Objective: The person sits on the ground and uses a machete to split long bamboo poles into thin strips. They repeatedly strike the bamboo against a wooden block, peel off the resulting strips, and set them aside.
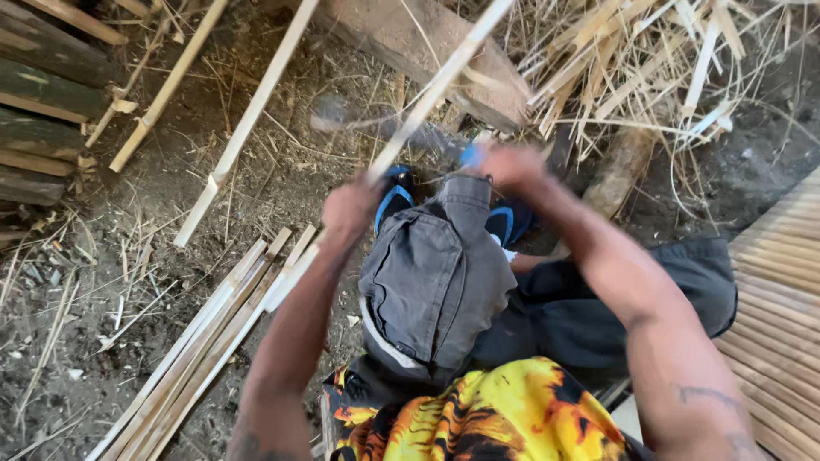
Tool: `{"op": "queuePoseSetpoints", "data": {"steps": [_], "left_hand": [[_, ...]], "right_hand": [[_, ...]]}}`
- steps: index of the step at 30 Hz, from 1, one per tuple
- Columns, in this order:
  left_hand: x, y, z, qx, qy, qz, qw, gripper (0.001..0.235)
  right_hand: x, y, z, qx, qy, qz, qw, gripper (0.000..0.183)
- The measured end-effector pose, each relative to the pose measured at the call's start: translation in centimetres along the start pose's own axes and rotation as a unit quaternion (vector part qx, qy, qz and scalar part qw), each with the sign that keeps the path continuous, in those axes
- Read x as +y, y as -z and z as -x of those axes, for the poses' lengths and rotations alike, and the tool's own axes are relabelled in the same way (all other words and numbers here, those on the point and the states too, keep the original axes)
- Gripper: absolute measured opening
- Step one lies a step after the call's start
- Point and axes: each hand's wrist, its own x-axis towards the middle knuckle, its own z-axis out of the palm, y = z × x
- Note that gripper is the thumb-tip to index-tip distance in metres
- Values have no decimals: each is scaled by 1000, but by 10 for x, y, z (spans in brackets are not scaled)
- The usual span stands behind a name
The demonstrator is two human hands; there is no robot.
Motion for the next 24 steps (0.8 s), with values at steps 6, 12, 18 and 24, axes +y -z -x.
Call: {"op": "queuePoseSetpoints", "data": {"steps": [6, 12, 18, 24], "left_hand": [[-49, -4, 16, 9, -27, -72, 997, 41], [-112, -1, 51, 12, -32, -41, 999, 42], [-156, 21, 95, -18, 36, -53, 998, 58], [-7, 8, -25, -5, -56, -17, 998, 51]], "right_hand": [[15, 20, -16, 21, -61, -17, 998, 50], [49, 11, -29, 73, 16, 10, 997, 36], [99, 66, -16, 82, -145, 48, 985, 60], [-10, 28, -1, -104, -111, -12, 988, 61]]}}
